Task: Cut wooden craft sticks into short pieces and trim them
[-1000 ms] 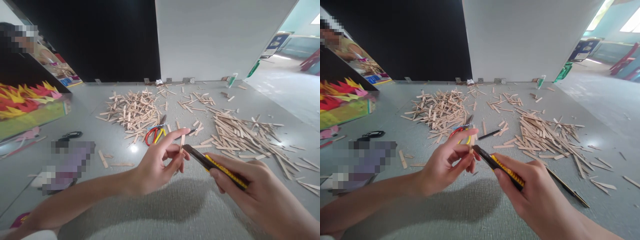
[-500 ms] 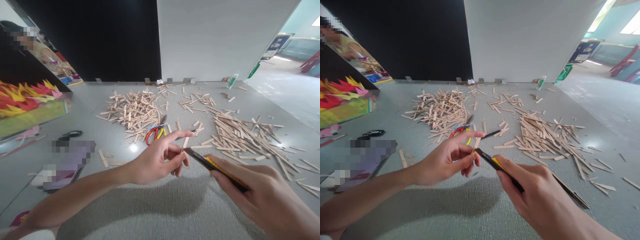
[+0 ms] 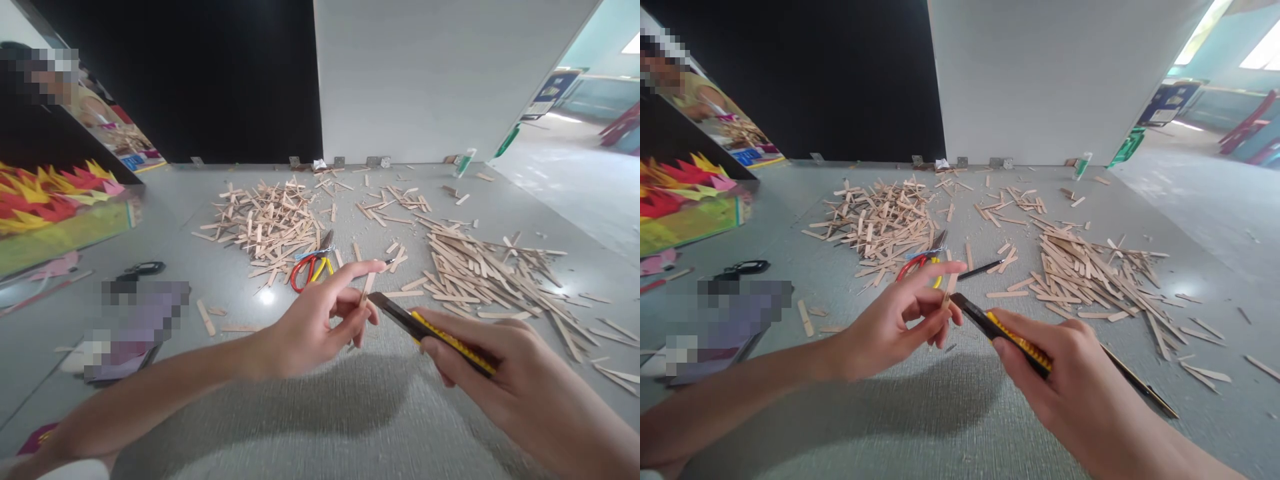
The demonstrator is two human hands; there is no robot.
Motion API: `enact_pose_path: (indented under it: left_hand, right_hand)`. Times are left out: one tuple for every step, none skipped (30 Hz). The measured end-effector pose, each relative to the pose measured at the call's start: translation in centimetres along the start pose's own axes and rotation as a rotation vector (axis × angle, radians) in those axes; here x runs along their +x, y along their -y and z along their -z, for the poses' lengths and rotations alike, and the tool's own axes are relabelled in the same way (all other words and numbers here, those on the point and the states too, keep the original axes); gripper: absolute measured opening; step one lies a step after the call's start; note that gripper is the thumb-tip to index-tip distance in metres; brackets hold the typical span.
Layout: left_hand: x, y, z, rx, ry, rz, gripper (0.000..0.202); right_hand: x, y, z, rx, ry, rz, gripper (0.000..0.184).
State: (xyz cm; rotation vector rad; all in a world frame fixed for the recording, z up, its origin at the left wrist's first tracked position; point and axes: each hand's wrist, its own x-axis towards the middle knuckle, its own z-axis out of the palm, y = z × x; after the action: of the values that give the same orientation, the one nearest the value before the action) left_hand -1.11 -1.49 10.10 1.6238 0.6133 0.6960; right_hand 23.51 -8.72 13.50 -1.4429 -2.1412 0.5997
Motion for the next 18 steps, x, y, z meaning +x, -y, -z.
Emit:
enact_pose_path:
  left_hand:
    - [-0.1,0.2,-0.1,0.022,-0.015,-0.04,0.048]
    - [-0.2,0.3,-0.2,0.033,-0.028,-0.074,0.048]
    - [-0.3,0.5,-0.3,0.032,-0.038,-0.1,0.048]
    - [-0.3,0.6,-0.4,0.024,-0.048,-0.117,0.048]
    - [-0.4,0.7,-0.4,0.012,-0.057,-0.125,0.049]
    - [-0.4,0.9,-0.5,-0.004,-0.064,-0.127,0.049]
    - [-0.4,0.9,-0.5,-0.024,-0.072,-0.128,0.049]
    - [-0.4,1.0,-0.5,-0.049,-0.08,-0.128,0.049]
    - [-0.3,1.0,-0.5,-0.085,-0.088,-0.123,0.048]
    - [-0.3,1.0,-0.5,-0.131,-0.093,-0.121,0.047]
    - [-0.2,1.0,-0.5,-0.184,-0.097,-0.12,0.047]
    - [-0.2,0.9,-0.4,-0.239,-0.097,-0.119,0.046]
    - [-0.1,0.8,-0.4,-0.288,-0.091,-0.115,0.046]
    - [-0.1,0.7,-0.4,-0.323,-0.082,-0.111,0.046]
    - [0.0,0.7,-0.3,-0.337,-0.077,-0.11,0.046]
    - [0.0,0.7,-0.3,-0.325,-0.077,-0.112,0.046]
    - [0.0,0.8,-0.4,-0.284,-0.081,-0.112,0.046]
    - [0.0,0.9,-0.4,-0.216,-0.093,-0.123,0.045]
  right_hand:
    - [0.1,0.2,0.2,0.067,0.055,-0.064,0.035]
    - [0.2,0.3,0.3,0.136,0.1,-0.123,0.037]
    - [0.3,0.4,0.3,0.198,0.133,-0.17,0.039]
    - [0.4,0.5,0.3,0.249,0.148,-0.202,0.04]
    - [0.4,0.6,0.2,0.285,0.149,-0.223,0.04]
    - [0.4,0.6,0.1,0.309,0.149,-0.235,0.04]
    - [0.4,0.6,-0.1,0.323,0.146,-0.238,0.04]
    - [0.4,0.6,-0.3,0.33,0.134,-0.233,0.039]
    - [0.4,0.6,-0.5,0.337,0.117,-0.222,0.038]
    - [0.5,0.5,-0.7,0.344,0.1,-0.208,0.037]
    - [0.5,0.4,-0.9,0.354,0.088,-0.194,0.036]
    - [0.6,0.4,-0.9,0.366,0.084,-0.182,0.035]
    - [0.7,0.4,-0.9,0.376,0.087,-0.175,0.036]
    - [0.8,0.4,-0.9,0.379,0.089,-0.172,0.037]
    - [1.0,0.3,-0.8,0.372,0.087,-0.17,0.039]
    - [1.0,0.3,-0.7,0.353,0.076,-0.167,0.04]
    - [1.0,0.3,-0.7,0.325,0.06,-0.162,0.039]
    - [1.0,0.3,-0.7,0.288,0.038,-0.156,0.038]
